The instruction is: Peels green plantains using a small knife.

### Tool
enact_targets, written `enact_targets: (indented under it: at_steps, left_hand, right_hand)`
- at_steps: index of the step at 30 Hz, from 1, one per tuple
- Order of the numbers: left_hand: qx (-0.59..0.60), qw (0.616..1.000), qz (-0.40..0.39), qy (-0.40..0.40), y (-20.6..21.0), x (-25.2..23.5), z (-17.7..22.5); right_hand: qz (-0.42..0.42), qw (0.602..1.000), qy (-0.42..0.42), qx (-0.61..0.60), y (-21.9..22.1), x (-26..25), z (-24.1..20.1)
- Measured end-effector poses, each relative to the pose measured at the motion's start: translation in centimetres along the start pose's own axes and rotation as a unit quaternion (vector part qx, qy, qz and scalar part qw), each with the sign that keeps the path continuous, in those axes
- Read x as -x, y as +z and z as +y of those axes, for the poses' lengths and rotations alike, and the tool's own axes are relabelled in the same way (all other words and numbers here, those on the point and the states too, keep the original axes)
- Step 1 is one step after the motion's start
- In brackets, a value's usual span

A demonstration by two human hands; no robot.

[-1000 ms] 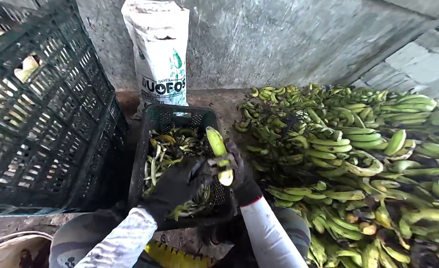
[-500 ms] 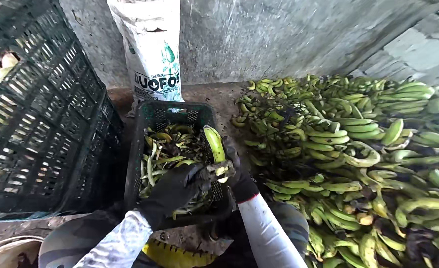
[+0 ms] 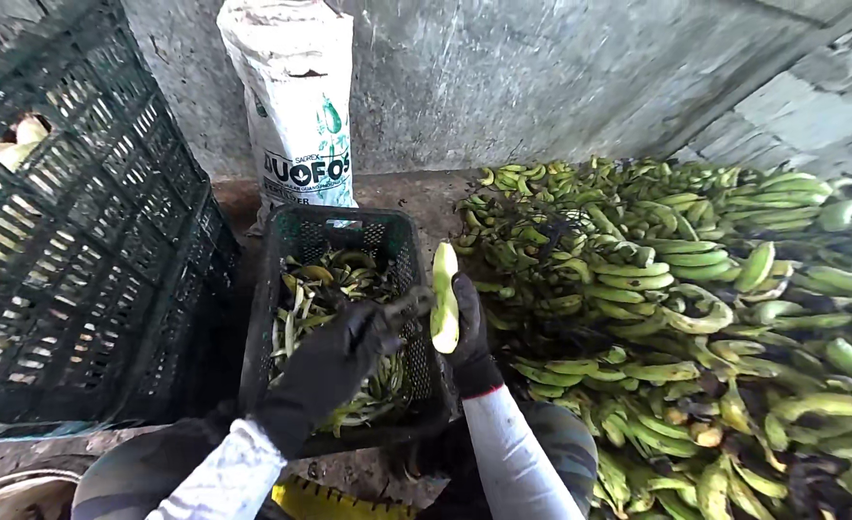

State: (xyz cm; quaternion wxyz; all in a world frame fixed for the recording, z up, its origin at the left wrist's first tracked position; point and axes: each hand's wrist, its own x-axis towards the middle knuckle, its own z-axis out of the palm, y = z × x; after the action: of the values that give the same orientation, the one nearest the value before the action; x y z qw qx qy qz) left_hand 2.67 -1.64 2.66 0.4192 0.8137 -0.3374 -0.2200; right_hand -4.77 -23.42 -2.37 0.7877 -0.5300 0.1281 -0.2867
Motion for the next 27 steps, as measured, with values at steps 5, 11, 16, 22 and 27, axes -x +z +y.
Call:
enact_targets:
  at_steps: [5,11,16,22,27]
  left_hand:
    - [-0.037,0.997,-0.045,0.051,0.6,-0.2,0.9]
    - [-0.216,0.953,0.198,0.08,-1.4,-4.5,-2.9]
    - [-0.023,0.969,0.245,-0.011,-4.4,-4.7,-1.8]
    - [0.065,0.996,0.056,0.029,0.2,-1.2,0.5]
    - [-0.031,0.995,0.09,0.041,1.7,-0.1,1.6]
  right_hand:
    - [-0.027,0.999,-0.004,-0.018,1.2,-0.8,-0.9]
    - [-0.112,0.992,0.053,0.002,3.3,2.9,-0.3]
    - [-0.081,0.996,0.033,0.007,2.1,2.5,0.4]
    - [0.098,0.99,-0.095,0.03,4.1,-2.2,-1.3]
    - [0.21,0.971,-0.11,0.041,6.6,-3.2,-3.6]
